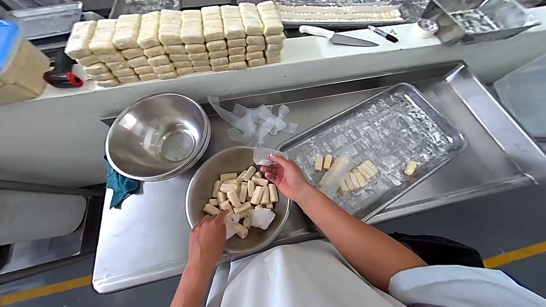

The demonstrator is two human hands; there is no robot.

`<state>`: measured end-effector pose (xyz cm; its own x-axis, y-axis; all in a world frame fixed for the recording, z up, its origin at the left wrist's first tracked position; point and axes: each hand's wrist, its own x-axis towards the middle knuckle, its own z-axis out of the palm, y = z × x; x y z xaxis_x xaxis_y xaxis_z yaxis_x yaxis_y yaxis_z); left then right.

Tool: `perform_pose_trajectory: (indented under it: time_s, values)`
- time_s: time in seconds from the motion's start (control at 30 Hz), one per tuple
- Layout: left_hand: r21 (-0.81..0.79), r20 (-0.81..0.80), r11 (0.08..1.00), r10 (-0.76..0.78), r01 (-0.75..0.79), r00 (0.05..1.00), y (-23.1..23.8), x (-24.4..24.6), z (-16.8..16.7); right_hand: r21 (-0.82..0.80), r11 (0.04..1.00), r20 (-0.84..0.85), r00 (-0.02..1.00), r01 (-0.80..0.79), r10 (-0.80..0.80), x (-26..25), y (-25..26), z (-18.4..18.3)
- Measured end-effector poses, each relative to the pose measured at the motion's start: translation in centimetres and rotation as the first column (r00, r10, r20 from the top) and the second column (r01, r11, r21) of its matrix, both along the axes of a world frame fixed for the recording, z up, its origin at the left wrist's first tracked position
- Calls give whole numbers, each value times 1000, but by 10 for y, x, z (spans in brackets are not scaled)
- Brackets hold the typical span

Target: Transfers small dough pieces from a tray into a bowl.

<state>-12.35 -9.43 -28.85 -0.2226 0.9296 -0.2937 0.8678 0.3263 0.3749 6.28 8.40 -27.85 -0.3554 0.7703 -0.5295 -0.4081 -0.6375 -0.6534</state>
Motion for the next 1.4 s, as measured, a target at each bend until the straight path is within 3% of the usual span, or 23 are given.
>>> perform_pose_trajectory:
  time_s: [0.07,0.17,0.23,0.3,0.33,0.4,0.47,0.57,0.67,0.8,0.87,0.97,1.03,1.13,1.3,1.33,1.4]
  values:
    - [228,147,972,16,-50,989,-3,-6,2,-7,1000,-5,1000,30,-30,2,5,1]
    - [512,479,819,-21,-260,877,4,-3,28,14,999,-36,999,40,-39,4,8,7]
    - [581,619,717,-80,-386,781,14,4,49,78,997,-58,998,-2,7,6,7,12]
    - [575,634,709,-73,-407,770,25,6,56,247,955,-5,985,-164,171,6,0,23]
    - [552,633,732,-55,-400,772,29,8,55,360,888,54,957,-285,285,6,-7,29]
    - [519,650,762,-58,-387,757,33,12,50,557,664,230,861,-499,454,1,-23,38]
    - [491,688,771,-57,-406,724,34,18,46,605,456,442,751,-653,490,-4,-35,42]
    - [388,750,782,40,-488,661,32,25,41,638,276,613,691,-719,384,-7,-41,34]
    - [313,797,770,105,-556,594,25,26,40,652,209,697,684,-729,214,-4,-31,29]
    - [304,795,719,170,-625,582,12,15,38,548,290,813,581,-785,34,-12,45,26]
    - [292,791,706,200,-645,578,3,16,35,418,309,897,442,-854,10,-22,107,11]
    - [316,775,697,201,-643,599,-10,19,31,187,250,982,188,-950,-19,-18,191,-14]
    - [335,770,687,195,-645,607,-18,18,27,130,214,991,120,-968,-59,2,221,-9]
    - [301,789,664,230,-684,570,-28,16,19,41,221,998,29,-974,-58,53,219,5]
    - [256,796,704,236,-663,558,-25,22,10,-384,390,920,-382,-837,85,144,141,-46]
    - [249,800,721,223,-646,557,-21,24,10,-397,425,912,-402,-813,83,151,124,-61]
    - [251,797,758,191,-603,572,-11,27,12,-307,479,942,-335,-822,29,151,97,-81]
